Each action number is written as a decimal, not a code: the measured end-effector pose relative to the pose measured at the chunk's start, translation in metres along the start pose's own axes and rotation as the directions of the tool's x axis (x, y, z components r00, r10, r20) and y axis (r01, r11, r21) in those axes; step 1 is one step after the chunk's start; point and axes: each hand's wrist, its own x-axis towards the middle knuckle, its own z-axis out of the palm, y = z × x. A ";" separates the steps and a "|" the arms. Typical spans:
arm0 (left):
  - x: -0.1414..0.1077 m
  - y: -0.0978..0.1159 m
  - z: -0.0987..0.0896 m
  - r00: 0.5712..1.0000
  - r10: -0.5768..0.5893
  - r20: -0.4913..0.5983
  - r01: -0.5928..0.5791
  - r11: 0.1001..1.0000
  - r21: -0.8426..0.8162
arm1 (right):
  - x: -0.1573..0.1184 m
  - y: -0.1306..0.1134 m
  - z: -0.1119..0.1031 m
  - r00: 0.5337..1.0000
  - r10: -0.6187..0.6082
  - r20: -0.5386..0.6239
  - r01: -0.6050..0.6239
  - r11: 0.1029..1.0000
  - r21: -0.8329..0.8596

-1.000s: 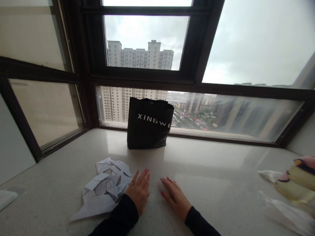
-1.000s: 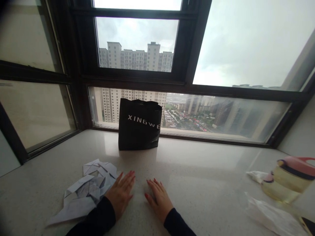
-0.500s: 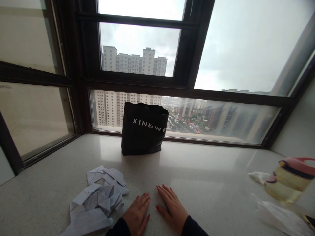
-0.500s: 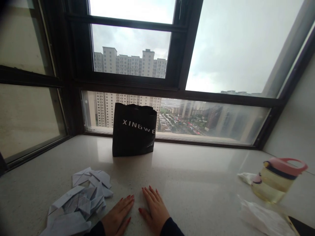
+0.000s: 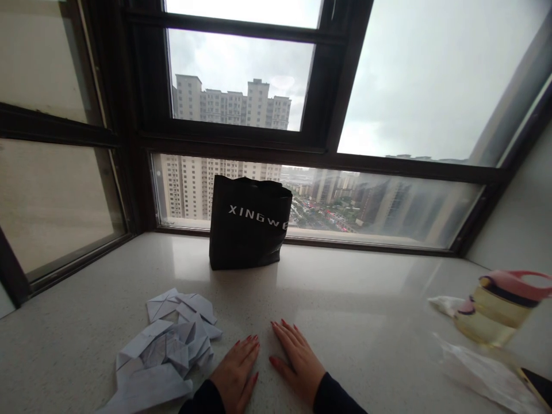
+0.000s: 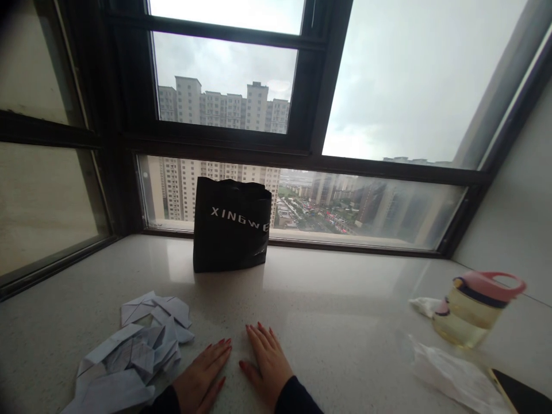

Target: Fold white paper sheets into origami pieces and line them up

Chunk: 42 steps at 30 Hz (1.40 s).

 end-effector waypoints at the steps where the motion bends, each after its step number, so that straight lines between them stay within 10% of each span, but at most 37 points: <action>1: 0.000 0.000 0.000 1.000 0.003 -0.006 -0.003 1.000 0.000 | 0.000 0.000 0.000 1.000 -0.001 -0.002 0.001 1.000 -0.010; 18: 0.007 0.013 -0.007 0.982 -0.150 0.119 0.160 0.984 -0.077 | -0.001 0.012 0.008 0.997 -0.053 -0.051 0.049 0.996 -0.076; 42: 0.011 -0.001 0.010 0.988 -0.063 0.139 0.069 0.997 -0.042 | 0.005 0.048 0.025 0.988 -0.155 -0.026 0.148 0.972 -0.180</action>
